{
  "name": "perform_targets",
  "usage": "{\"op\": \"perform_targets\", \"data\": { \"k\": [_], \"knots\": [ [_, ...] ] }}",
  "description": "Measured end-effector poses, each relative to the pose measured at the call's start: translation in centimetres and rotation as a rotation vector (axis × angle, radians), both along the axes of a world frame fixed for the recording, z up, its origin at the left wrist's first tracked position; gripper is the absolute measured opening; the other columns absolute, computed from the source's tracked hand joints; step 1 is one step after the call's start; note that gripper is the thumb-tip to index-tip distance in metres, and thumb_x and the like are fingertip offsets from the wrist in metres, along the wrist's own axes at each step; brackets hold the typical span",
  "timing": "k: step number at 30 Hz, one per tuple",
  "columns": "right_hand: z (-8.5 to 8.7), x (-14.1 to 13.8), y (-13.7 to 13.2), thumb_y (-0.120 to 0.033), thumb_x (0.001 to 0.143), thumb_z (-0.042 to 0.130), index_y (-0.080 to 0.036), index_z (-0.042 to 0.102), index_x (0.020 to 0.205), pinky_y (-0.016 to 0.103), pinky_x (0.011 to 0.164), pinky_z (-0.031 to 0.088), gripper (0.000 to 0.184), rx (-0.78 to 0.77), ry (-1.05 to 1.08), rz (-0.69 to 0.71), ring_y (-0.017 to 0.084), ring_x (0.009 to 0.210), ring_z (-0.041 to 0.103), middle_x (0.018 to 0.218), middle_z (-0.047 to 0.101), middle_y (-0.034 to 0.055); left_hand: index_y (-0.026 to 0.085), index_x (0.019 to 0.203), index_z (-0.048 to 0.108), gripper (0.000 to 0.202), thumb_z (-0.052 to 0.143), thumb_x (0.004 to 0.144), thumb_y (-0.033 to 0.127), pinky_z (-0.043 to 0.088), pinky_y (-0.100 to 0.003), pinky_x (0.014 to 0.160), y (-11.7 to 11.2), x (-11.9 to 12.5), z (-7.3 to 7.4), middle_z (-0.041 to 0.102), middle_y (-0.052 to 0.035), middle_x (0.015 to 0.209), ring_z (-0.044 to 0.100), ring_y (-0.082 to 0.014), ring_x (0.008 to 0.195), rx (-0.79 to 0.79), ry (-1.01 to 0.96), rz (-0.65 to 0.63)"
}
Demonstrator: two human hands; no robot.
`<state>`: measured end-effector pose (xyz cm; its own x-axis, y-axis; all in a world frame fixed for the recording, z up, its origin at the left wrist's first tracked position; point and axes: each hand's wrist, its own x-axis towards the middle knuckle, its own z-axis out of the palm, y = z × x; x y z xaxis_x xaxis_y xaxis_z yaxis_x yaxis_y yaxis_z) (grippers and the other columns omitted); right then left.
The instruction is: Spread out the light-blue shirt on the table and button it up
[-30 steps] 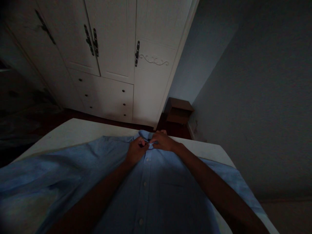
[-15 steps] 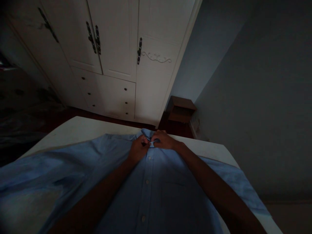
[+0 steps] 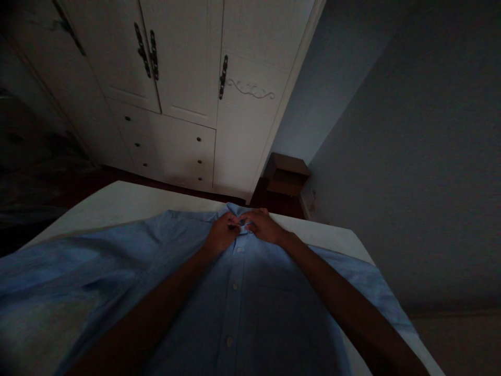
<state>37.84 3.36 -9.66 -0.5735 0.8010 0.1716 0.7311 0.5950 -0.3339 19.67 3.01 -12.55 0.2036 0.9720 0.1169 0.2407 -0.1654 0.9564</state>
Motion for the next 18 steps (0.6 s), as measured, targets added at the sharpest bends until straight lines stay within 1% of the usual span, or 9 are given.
{"op": "perform_targets", "data": {
  "k": [3, 7, 9, 10, 12, 13, 15, 17, 18],
  "knots": [
    [0.2, -0.1, -0.5, -0.031, 0.094, 0.055, -0.022, 0.062, 0.114, 0.044, 0.094, 0.034, 0.022, 0.081, -0.022, -0.064, 0.024, 0.103, 0.059, 0.105, 0.070, 0.0087, 0.021, 0.074, 0.052, 0.023, 0.059, 0.067, 0.000, 0.048, -0.028, 0.073, 0.1, -0.1, 0.1, 0.064, 0.0012, 0.071, 0.065, -0.0158, 0.073, -0.035, -0.045, 0.004],
    [1.6, -0.9, -2.2, -0.032, 0.093, 0.057, -0.019, 0.067, 0.102, 0.042, 0.088, 0.037, 0.018, 0.227, -0.173, -0.114, 0.026, 0.099, 0.056, 0.100, 0.068, 0.0110, 0.020, 0.072, 0.053, 0.021, 0.061, 0.066, 0.001, 0.049, -0.027, 0.071, 0.3, 0.0, -0.2, 0.064, 0.0014, 0.072, 0.065, -0.0153, 0.073, -0.021, -0.122, 0.046],
    [2.4, -1.5, -3.4, -0.031, 0.092, 0.058, -0.018, 0.069, 0.096, 0.040, 0.085, 0.041, 0.017, 0.227, -0.219, -0.122, 0.025, 0.096, 0.055, 0.096, 0.067, 0.0117, 0.020, 0.072, 0.052, 0.022, 0.060, 0.066, 0.000, 0.048, -0.027, 0.071, 0.4, 0.0, -0.2, 0.063, 0.0020, 0.071, 0.064, -0.0150, 0.072, -0.027, -0.140, 0.051],
    [2.6, -1.8, -4.0, -0.029, 0.092, 0.059, -0.018, 0.069, 0.095, 0.039, 0.084, 0.043, 0.016, 0.199, -0.196, -0.135, 0.024, 0.094, 0.056, 0.095, 0.066, 0.0113, 0.020, 0.071, 0.051, 0.023, 0.060, 0.066, 0.000, 0.048, -0.027, 0.071, 0.4, 0.0, -0.2, 0.063, 0.0024, 0.070, 0.064, -0.0148, 0.072, -0.034, -0.144, 0.050],
    [2.6, -2.5, -5.0, -0.025, 0.090, 0.061, -0.019, 0.070, 0.093, 0.036, 0.082, 0.047, 0.012, 0.085, -0.044, -0.212, 0.022, 0.091, 0.060, 0.094, 0.068, 0.0090, 0.020, 0.070, 0.050, 0.024, 0.060, 0.065, -0.001, 0.049, -0.027, 0.072, 0.5, -0.1, -0.1, 0.062, 0.0029, 0.069, 0.064, -0.0142, 0.073, -0.050, -0.157, 0.046],
    [2.4, -2.8, -5.3, -0.023, 0.088, 0.062, -0.019, 0.071, 0.092, 0.033, 0.078, 0.049, 0.011, -0.006, 0.068, -0.283, 0.020, 0.087, 0.062, 0.091, 0.069, 0.0072, 0.020, 0.069, 0.050, 0.024, 0.060, 0.064, -0.002, 0.049, -0.026, 0.072, 0.5, -0.1, 0.0, 0.062, 0.0032, 0.069, 0.064, -0.0138, 0.073, -0.057, -0.165, 0.044],
    [1.9, -3.4, -5.7, -0.022, 0.085, 0.061, -0.019, 0.071, 0.087, 0.028, 0.063, 0.052, 0.011, -0.249, 0.306, -0.459, 0.017, 0.073, 0.065, 0.078, 0.069, 0.0037, 0.019, 0.068, 0.051, 0.024, 0.060, 0.063, -0.002, 0.049, -0.025, 0.071, 0.5, -0.3, 0.2, 0.062, 0.0036, 0.067, 0.063, -0.0131, 0.072, -0.062, -0.177, 0.032],
    [1.4, -4.0, -5.8, -0.024, 0.083, 0.060, -0.018, 0.071, 0.080, 0.022, 0.045, 0.047, 0.013, -0.470, 0.522, -0.612, 0.015, 0.061, 0.063, 0.069, 0.068, 0.0025, 0.019, 0.067, 0.052, 0.022, 0.060, 0.062, -0.001, 0.049, -0.024, 0.070, 0.4, -0.5, 0.4, 0.062, 0.0038, 0.067, 0.062, -0.0124, 0.071, -0.054, -0.184, 0.010],
    [1.2, -4.3, -5.8, -0.025, 0.082, 0.061, -0.017, 0.071, 0.076, 0.020, 0.039, 0.043, 0.014, -0.545, 0.610, -0.665, 0.014, 0.057, 0.062, 0.068, 0.068, 0.0026, 0.019, 0.067, 0.052, 0.022, 0.060, 0.062, -0.001, 0.049, -0.024, 0.070, 0.4, -0.5, 0.5, 0.062, 0.0038, 0.066, 0.062, -0.0121, 0.070, -0.052, -0.187, 0.000]
  ]
}}
